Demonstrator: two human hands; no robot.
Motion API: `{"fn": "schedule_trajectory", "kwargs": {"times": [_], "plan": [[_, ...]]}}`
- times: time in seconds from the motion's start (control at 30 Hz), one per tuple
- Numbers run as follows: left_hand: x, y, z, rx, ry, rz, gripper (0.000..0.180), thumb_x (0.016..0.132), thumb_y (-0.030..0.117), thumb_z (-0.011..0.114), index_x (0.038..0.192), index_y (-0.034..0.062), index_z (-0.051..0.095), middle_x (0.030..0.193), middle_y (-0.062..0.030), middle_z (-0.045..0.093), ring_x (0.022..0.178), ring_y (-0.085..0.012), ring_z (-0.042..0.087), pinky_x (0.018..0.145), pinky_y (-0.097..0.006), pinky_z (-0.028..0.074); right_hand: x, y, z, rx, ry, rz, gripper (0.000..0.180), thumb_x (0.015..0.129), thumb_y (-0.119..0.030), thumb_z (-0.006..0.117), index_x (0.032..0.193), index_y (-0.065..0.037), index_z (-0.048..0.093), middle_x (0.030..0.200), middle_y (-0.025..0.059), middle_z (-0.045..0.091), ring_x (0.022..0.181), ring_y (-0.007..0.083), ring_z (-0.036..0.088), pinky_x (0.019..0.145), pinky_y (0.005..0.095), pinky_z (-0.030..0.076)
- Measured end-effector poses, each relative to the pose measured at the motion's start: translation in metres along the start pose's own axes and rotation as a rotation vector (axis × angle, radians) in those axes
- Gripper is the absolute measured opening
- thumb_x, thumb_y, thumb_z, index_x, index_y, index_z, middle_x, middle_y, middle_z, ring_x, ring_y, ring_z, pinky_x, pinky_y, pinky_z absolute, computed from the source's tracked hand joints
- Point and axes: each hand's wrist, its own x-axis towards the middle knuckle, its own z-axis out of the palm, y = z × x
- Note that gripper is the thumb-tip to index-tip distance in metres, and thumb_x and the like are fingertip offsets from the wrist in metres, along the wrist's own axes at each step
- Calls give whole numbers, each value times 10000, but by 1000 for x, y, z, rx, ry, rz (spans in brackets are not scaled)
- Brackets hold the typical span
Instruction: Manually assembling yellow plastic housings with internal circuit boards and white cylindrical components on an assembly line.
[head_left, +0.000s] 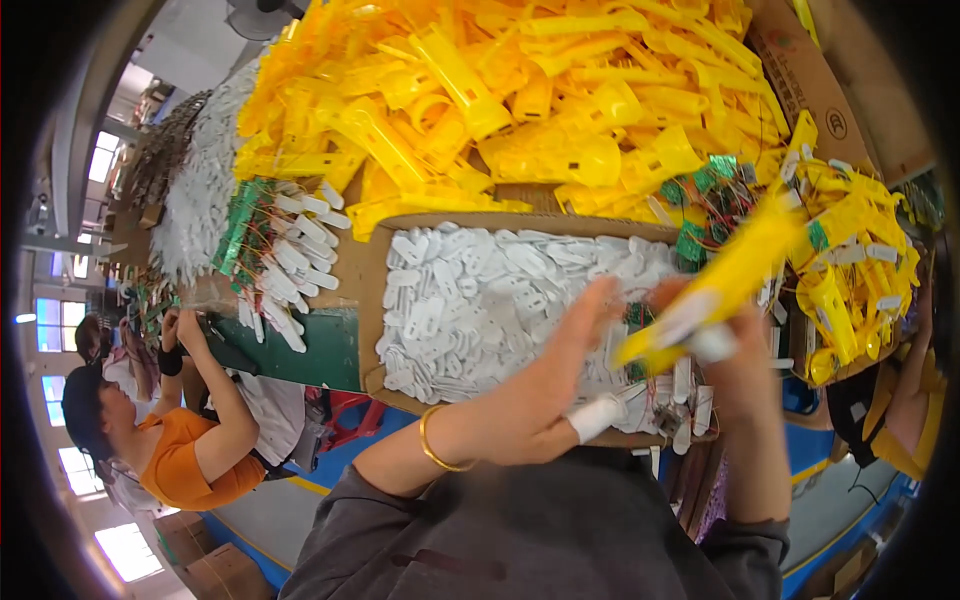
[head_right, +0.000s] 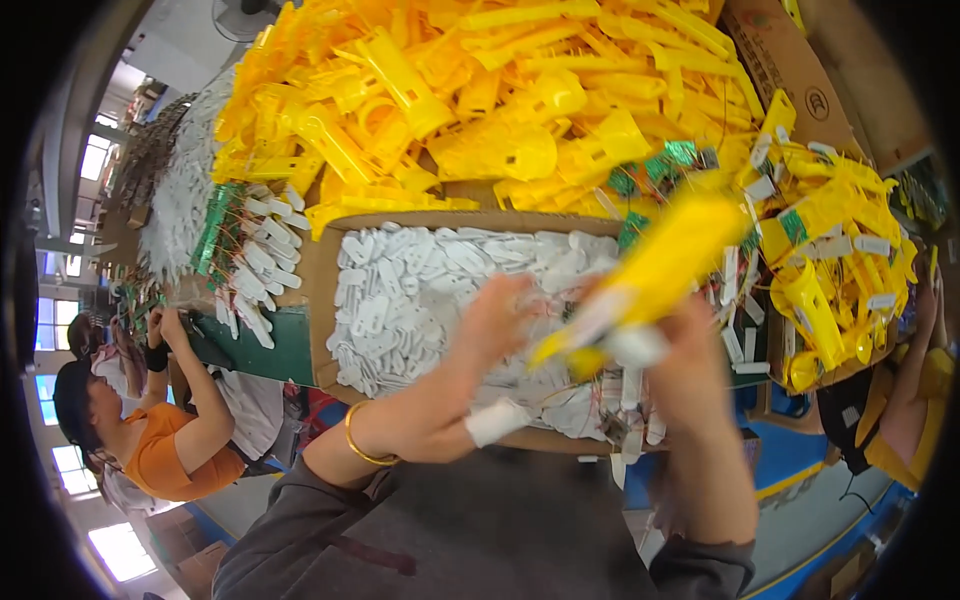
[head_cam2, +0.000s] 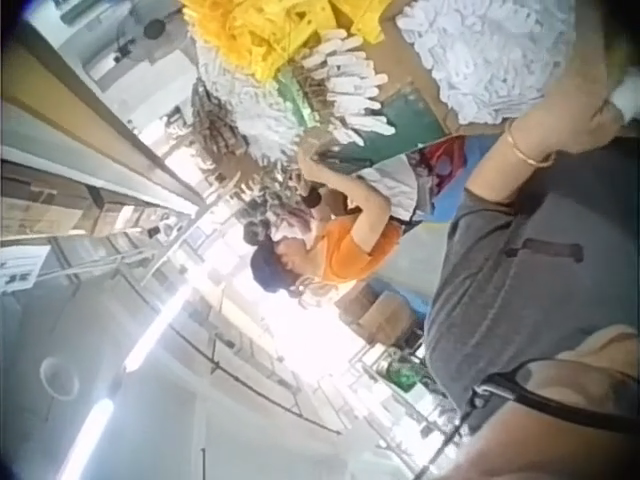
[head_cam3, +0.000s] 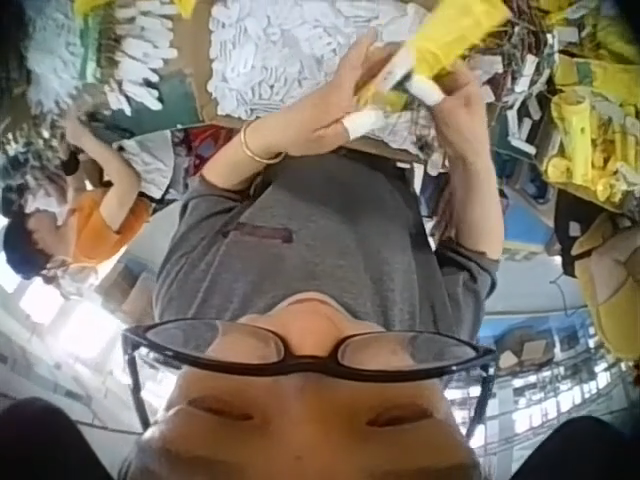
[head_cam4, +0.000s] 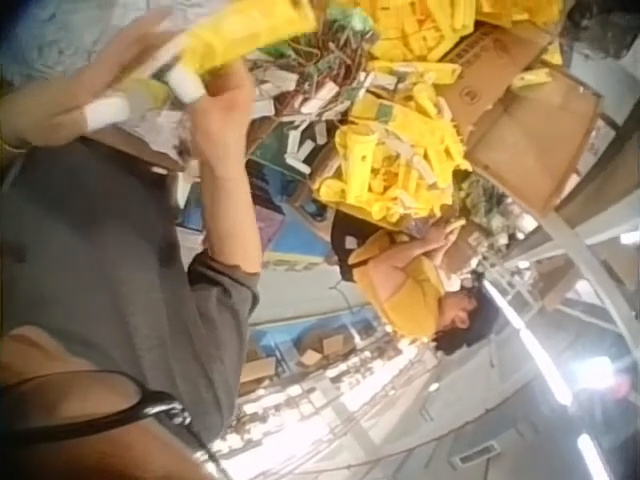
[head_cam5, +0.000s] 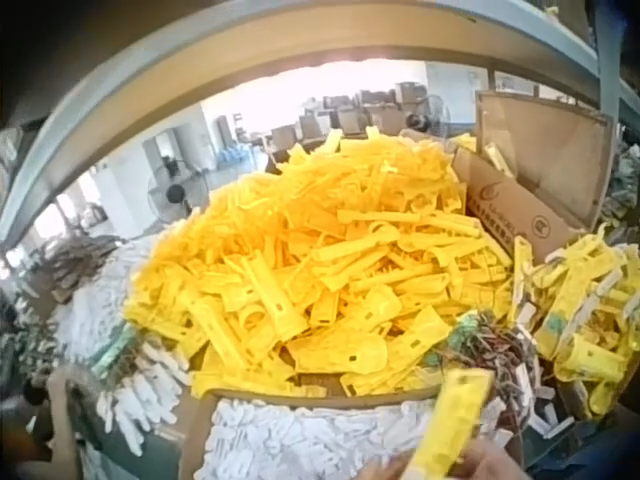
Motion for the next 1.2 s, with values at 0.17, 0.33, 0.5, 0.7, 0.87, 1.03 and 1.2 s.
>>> {"fn": "schedule_trajectory", "kwargs": {"times": [0.17, 0.33, 0.5, 0.7, 0.87, 1.03, 1.2], "plan": [[10, -5, -106, 740, 353, -60, 421, 754, -108, 447, 1149, 17, 524, 1152, -147, 540, 1055, -246, 540, 872, -314, 429, -25, -19, -360, 151, 548, -348, 272, 919, -192, 474, 1143, -41, 505, 957, 34, 586, 772, 126, 578, 706, 241, 495], [49, -19, -167, 937, 622, -81, 326, 851, 122, 514, 1162, 21, 506, 793, -153, 627, 712, -278, 622, 647, -347, 482, 0, -76, -455, 42, 903, -412, 373, 935, -160, 420, 1272, 0, 401, 1187, 147, 500, 1091, 246, 510, 952, 382, 442], [128, -19, -161, 1401, 432, -188, 681, 849, 411, 536, 1365, 51, 274, 738, -195, 627, 681, -348, 620, 612, -435, 477, 13, -129, -347, 70, 1023, -289, 406, 924, -176, 448, 1273, 27, 407, 1245, 176, 433, 1192, 277, 401, 980, 352, 375], [170, -64, -166, 1726, 604, -355, 683, 815, 509, 537, 1224, -20, 404, 685, -114, 621, 619, -249, 615, 530, -369, 469, 17, -69, -68, -714, 309, -553, 474, 789, -72, 605, 1247, -37, 487, 1233, 69, 518, 1070, 157, 513, 922, 299, 398], [171, -43, -147, 1543, 662, -464, 921, 726, 356, 616, 1352, -126, 141, 962, -229, 604, 822, -308, 626, 691, -368, 511, 4, 16, 46, -961, -395, -516, 349, 594, 60, 600, 926, -44, 632, 828, 110, 615, 795, 284, 582, 699, 367, 481], [105, -9, -173, -85, 636, -23, 393, 825, 325, 560, 1092, 42, 509, 759, -39, 575, 651, -152, 539, 567, -302, 444, 32, 60, 93, -1073, -354, -277, 204, 642, -20, 584, 839, -41, 634, 727, 130, 614, 721, 320, 600, 640, 395, 484], [11, 15, -98, -457, 434, -32, 467, 853, 316, 567, 1165, -9, 445, 680, -36, 492, 601, -161, 535, 563, -300, 467, 62, 81, 111, -1013, -367, -174, 126, 703, -129, 639, 794, -41, 634, 713, 137, 627, 686, 305, 610, 612, 394, 476]]}}
